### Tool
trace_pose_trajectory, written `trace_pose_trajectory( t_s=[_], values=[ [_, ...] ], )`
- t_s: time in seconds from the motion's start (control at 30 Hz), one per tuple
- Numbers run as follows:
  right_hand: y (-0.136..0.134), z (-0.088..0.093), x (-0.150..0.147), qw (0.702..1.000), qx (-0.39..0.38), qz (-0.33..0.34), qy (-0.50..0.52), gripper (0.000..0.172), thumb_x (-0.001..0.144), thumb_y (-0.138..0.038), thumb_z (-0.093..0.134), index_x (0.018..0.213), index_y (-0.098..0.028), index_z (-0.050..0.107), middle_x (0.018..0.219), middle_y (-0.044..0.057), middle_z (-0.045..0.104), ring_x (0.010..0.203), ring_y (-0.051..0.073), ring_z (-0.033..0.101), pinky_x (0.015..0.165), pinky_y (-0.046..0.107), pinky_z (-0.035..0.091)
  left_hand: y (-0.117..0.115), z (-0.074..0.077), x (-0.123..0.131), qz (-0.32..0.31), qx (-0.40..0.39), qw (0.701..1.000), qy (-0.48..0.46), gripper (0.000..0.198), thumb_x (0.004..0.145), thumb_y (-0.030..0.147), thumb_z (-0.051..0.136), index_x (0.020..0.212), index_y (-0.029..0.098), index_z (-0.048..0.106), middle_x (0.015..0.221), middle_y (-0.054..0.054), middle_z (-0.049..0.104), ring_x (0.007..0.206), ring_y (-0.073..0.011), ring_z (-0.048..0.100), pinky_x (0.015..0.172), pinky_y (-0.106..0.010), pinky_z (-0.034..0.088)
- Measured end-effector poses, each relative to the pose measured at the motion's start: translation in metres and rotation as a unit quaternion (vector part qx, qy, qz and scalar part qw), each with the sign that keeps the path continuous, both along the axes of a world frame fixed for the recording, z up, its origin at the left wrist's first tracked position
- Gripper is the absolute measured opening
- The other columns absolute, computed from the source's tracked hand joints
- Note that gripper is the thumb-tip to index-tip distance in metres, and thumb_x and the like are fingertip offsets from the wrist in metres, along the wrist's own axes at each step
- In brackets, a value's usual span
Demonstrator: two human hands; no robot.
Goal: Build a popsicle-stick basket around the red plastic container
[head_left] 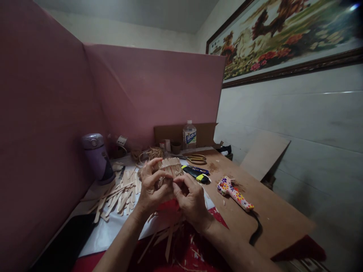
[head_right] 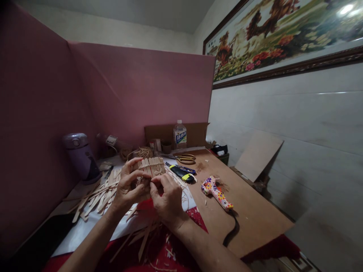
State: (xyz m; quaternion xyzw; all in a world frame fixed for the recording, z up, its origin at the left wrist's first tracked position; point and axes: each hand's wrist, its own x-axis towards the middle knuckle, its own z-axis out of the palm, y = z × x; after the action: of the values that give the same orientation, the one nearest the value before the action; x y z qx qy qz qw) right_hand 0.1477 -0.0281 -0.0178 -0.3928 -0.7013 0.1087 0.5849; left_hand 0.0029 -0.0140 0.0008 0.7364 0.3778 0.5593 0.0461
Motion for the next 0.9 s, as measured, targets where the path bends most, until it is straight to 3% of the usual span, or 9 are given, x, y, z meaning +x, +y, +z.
trace_pose_trajectory(
  t_s=[0.3, 0.57, 0.9],
  values=[
    [-0.0006, -0.0004, 0.0003, 1.0, 0.003, 0.012, 0.008, 0.01, 0.086, -0.019, 0.053, 0.079, -0.018, 0.06, 0.077, 0.002, 0.058, 0.068, 0.013, 0.052, 0.059, 0.023, 0.039, 0.0, -0.0006, 0.0004, -0.014, 0.003, 1.0, -0.014, 0.013, 0.082, 0.023, 0.058, 0.08, 0.025, 0.07, 0.13, -0.004, 0.045, 0.125, -0.0269, 0.041, 0.109, -0.051, 0.027],
    [-0.0008, -0.0023, 0.0017, 0.999, 0.003, 0.033, 0.012, 0.01, 0.087, -0.018, 0.052, 0.082, -0.018, 0.061, 0.08, 0.002, 0.058, 0.071, 0.014, 0.053, 0.061, 0.024, 0.04, 0.0028, -0.0019, 0.0007, -0.002, 0.012, 1.0, -0.016, 0.01, 0.08, 0.024, 0.061, 0.078, 0.025, 0.07, 0.128, -0.004, 0.046, 0.122, -0.0264, 0.043, 0.106, -0.048, 0.031],
    [-0.0023, -0.0026, 0.0037, 0.997, 0.065, 0.005, -0.035, 0.014, 0.088, -0.014, 0.047, 0.088, -0.018, 0.06, 0.082, 0.004, 0.06, 0.076, 0.015, 0.056, 0.066, 0.026, 0.045, 0.0018, 0.0003, 0.0015, -0.005, 0.004, 1.0, -0.028, 0.01, 0.079, 0.024, 0.061, 0.076, 0.025, 0.07, 0.129, -0.004, 0.048, 0.122, -0.0276, 0.043, 0.103, -0.048, 0.033]
  ],
)
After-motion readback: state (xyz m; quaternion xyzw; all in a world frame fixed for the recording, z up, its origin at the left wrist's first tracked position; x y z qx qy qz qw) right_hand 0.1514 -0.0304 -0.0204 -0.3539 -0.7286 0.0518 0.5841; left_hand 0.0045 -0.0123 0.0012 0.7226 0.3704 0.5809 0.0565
